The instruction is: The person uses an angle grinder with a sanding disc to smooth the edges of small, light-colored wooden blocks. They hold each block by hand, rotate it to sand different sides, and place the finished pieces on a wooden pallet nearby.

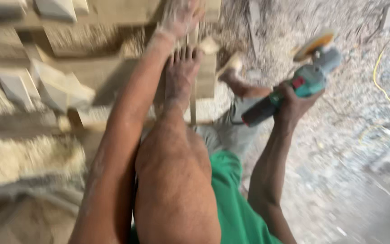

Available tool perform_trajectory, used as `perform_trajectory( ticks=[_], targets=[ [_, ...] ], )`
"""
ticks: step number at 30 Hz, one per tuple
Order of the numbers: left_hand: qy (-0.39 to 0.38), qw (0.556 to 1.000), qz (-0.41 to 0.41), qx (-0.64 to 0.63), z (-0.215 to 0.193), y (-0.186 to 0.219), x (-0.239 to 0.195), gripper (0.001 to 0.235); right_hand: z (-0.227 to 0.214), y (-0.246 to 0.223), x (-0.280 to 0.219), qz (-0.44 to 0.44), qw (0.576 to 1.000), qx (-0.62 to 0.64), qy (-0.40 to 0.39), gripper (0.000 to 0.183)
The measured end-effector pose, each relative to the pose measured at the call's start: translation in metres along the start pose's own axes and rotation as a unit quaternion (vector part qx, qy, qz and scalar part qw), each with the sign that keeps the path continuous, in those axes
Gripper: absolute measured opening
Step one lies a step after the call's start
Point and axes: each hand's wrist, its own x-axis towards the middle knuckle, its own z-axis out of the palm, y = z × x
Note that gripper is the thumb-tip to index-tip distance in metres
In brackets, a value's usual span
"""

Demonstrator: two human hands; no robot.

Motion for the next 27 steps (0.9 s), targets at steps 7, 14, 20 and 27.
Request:
perform_trajectory(
  ticks=[7, 14, 20, 27],
  targets=[
    [-0.222, 0.959, -0.178, -0.005, -0.067, 0.038, 0.039, 0.080, -0.089, 0.043, -0.025, 0.071, 0.972, 0.193, 0.111, 0.053],
    [-0.254, 0.939, -0.233, -0.003, -0.068, 0.046, 0.054, 0.090, -0.157, 0.065, -0.023, 0.092, 0.949, 0.263, 0.147, 0.040],
    [-0.232, 0.937, -0.261, -0.020, -0.049, 0.020, 0.009, 0.076, -0.186, 0.075, 0.021, 0.111, 0.930, 0.291, 0.194, 0.044],
    [-0.224, 0.930, -0.272, -0.101, -0.077, 0.048, 0.037, 0.082, -0.203, 0.102, 0.092, 0.164, 0.920, 0.287, 0.210, 0.033]
  ],
)
